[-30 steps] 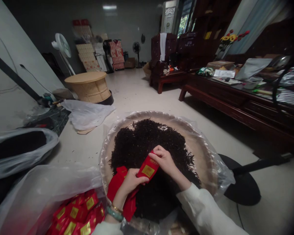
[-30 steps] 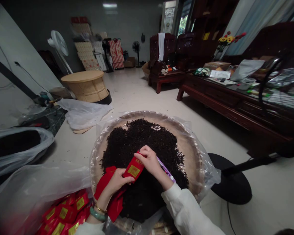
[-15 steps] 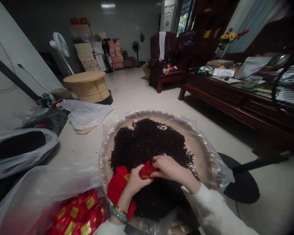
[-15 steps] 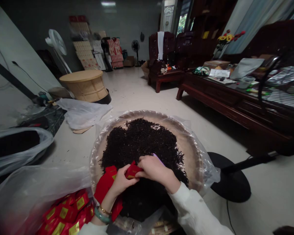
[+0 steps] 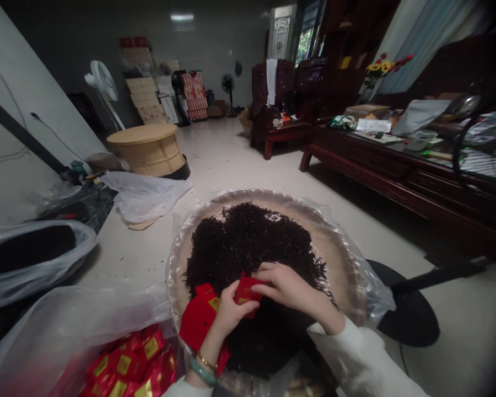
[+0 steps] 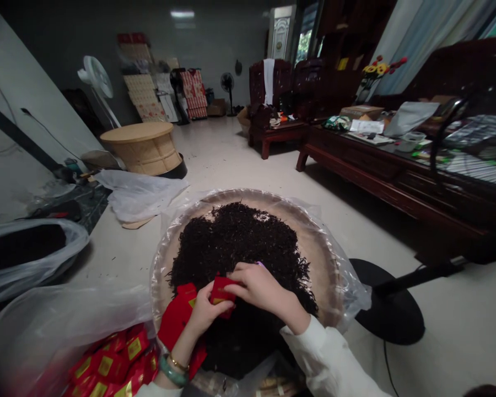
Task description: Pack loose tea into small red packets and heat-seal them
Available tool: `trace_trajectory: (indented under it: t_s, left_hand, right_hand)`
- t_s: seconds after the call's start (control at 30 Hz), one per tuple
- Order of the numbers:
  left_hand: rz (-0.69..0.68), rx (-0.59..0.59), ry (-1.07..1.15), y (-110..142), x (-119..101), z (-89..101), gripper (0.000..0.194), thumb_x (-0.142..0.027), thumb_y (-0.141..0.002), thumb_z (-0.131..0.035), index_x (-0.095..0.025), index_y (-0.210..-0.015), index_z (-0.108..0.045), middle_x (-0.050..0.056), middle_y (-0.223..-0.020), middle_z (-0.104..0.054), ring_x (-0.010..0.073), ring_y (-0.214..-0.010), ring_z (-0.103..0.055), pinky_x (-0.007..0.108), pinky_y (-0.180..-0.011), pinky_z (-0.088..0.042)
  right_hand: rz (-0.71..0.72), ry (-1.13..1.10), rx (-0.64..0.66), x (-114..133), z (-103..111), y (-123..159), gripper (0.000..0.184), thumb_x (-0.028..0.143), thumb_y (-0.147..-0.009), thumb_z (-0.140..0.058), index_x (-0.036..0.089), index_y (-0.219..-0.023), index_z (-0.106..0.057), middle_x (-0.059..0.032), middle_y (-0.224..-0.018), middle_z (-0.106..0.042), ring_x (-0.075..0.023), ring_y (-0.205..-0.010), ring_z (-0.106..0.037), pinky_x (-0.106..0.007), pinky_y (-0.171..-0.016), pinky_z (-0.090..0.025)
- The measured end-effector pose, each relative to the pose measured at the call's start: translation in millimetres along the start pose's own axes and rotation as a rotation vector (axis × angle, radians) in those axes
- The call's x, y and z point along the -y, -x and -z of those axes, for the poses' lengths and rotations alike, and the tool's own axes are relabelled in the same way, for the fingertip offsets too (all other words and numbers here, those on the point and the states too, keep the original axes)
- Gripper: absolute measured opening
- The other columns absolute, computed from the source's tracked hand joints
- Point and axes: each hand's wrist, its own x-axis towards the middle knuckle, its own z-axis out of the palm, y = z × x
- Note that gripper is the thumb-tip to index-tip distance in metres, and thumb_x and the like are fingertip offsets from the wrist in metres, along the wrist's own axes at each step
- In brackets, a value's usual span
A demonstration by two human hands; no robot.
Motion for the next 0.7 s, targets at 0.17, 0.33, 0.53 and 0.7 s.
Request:
trace_trajectory:
  t_s: [0.17,0.33,0.53,0.7]
  left_hand:
    - [0.134,-0.004,0.154,1.8,-1.5,-1.4,0.053,-0.037,-0.054,-0.082,-0.012,-0.097,-0.061,0.004,-0.078,-0.071,0.0197,-0.063,-0.066,0.034,-0.064,-0.055]
    - [0.051,-0.063,0.058,1.2,-1.8,-6.1,0.043,-0.028,-0.055,-0.081,-0.012,-0.092,-0.065,0.004,-0.081,-0.072,0.0200,-0.072,-0.066,0.030,-0.070,-0.053]
    - [0.071,0.045,0.063,5.6,-9.4,-5.7,0.042,-0.024,-0.056,-0.079,-0.013,-0.094,-0.065,0.003,-0.084,-0.072,0.0202,-0.077,-0.067,0.029,-0.073,-0.052]
    - [0.152,0.086,0.136,8.7,-10.2,-2.1,0.045,-0.033,-0.059,-0.080,-0.013,-0.095,-0.062,0.002,-0.076,-0.070,0.0179,-0.062,-0.066,0.031,-0.064,-0.054]
  right_hand:
    - [-0.107,-0.153,-0.326,-20.3,-4.7,-3.1,0.025,0.035,-0.091,-0.055,0.019,-0.082,-0.070,-0.0046,-0.082,-0.063,-0.0151,-0.070,-0.060,-0.025,-0.064,-0.045]
    - [-0.086,-0.208,-0.314,-14.9,-17.9,-8.8,0.028,0.037,-0.085,-0.063,0.022,-0.109,-0.066,-0.0058,-0.101,-0.065,-0.0162,-0.078,-0.061,-0.025,-0.066,-0.047]
    - [-0.015,-0.190,-0.241,-4.9,-30.1,-13.7,0.031,0.033,-0.090,-0.058,0.018,-0.065,-0.067,-0.0005,-0.064,-0.061,-0.0122,-0.058,-0.055,-0.022,-0.055,-0.039]
    - [-0.047,-0.266,-0.543,-25.3,-24.0,-13.4,0.037,0.046,-0.088,-0.057,0.019,-0.067,-0.069,-0.0017,-0.064,-0.064,-0.0140,-0.059,-0.058,-0.024,-0.056,-0.042]
